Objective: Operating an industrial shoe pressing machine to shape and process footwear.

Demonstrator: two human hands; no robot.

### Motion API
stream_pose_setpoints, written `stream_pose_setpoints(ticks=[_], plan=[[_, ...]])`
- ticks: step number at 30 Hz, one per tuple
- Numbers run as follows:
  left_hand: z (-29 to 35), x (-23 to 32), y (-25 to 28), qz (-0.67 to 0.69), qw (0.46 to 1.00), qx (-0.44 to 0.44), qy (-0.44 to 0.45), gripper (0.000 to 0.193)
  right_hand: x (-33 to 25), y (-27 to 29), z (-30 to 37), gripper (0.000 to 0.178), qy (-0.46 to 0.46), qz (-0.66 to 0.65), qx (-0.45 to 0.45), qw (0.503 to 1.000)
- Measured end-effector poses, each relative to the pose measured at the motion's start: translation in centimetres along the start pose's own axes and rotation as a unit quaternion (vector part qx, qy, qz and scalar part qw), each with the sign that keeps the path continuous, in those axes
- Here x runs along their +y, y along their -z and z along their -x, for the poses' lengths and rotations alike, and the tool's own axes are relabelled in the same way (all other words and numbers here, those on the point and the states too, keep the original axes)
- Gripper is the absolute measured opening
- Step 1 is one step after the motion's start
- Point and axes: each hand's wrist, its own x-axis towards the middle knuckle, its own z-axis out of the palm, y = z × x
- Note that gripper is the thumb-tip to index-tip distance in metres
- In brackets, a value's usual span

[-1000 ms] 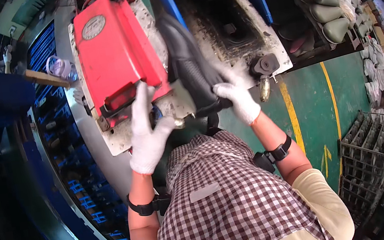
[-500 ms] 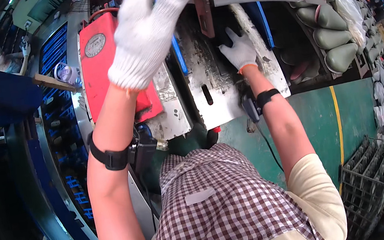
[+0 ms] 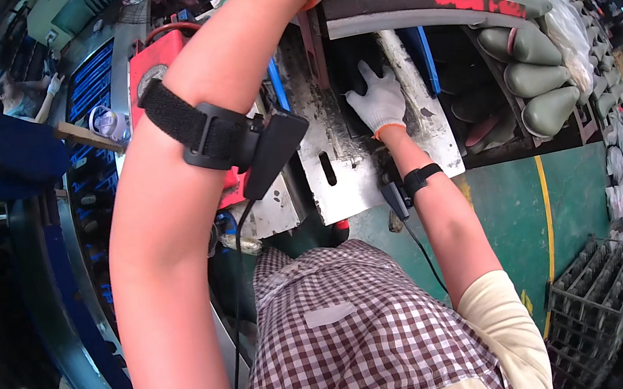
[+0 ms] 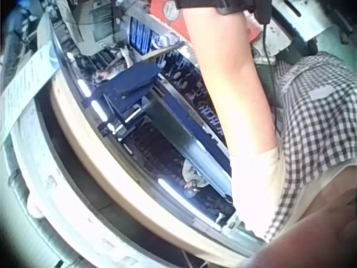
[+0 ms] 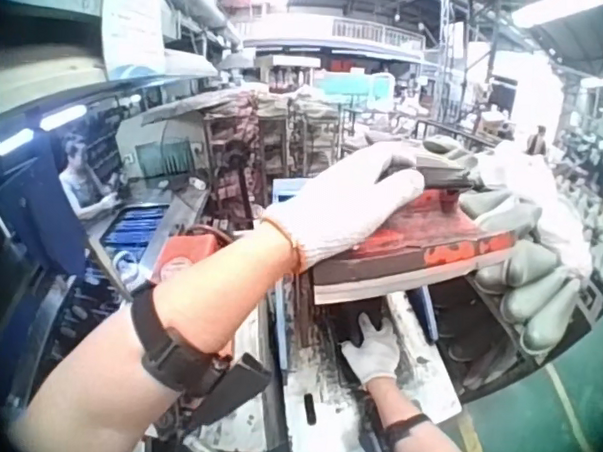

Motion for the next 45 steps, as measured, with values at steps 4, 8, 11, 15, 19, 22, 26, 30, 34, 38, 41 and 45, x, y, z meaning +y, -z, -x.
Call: stream_pose_setpoints(ticks=[4,8,11,15,19,22,26,30,34,38,41,45], plan=[[1.9,-0.7,-0.1,-0.056,0.998,0.009,0.013,0.033,0.4,-1.0,1.4,0.079,0.041,0.011,0.004,0.999],[3.6,-0.6,-1.5,-0.091,0.995,0.033,0.001,0.034,0.5,-1.1,1.0,0.077,0.040,0.017,-0.004,0.999],[4.5,-0.2,-2.8,-0.087,0.995,0.027,0.042,0.037,1.3,-1.3,0.7,0.076,0.032,0.023,-0.018,0.999],[5.5,-0.1,-5.7,-0.172,0.983,0.016,0.063,0.046,5.0,-1.5,0.3,0.082,0.050,-0.044,-0.020,0.998],[9.2,-1.8,-7.7,-0.191,0.979,0.070,-0.031,0.039,7.2,2.5,6.4,0.047,-0.029,-0.284,0.119,0.951],[11.6,-1.1,-9.4,-0.198,0.977,0.072,-0.037,0.037,11.6,2.7,13.3,0.032,-0.123,-0.293,0.199,0.927],[15.9,-1.8,-13.0,-0.213,0.973,0.063,-0.056,0.053,16.1,-0.9,23.6,0.027,-0.245,-0.362,0.068,0.897],[20.5,-4.3,-15.9,-0.219,0.973,0.032,-0.067,0.059,14.8,-1.3,27.9,0.038,-0.392,-0.583,-0.223,0.676],[24.9,-6.4,-17.9,-0.227,0.968,0.051,-0.097,0.060,5.5,6.8,25.4,0.056,-0.459,-0.724,-0.257,0.447],[26.7,-7.7,-20.1,-0.238,0.966,0.040,-0.097,0.058,11.3,4.2,26.6,0.062,-0.414,-0.760,-0.342,0.366],[26.6,-7.3,-19.5,-0.240,0.967,0.023,-0.087,0.058,16.8,3.5,26.3,0.047,-0.427,-0.761,-0.346,0.345],[27.0,-7.6,-19.5,-0.248,0.964,0.038,-0.085,0.058,17.4,4.0,21.0,0.041,-0.465,-0.773,-0.012,0.432]])
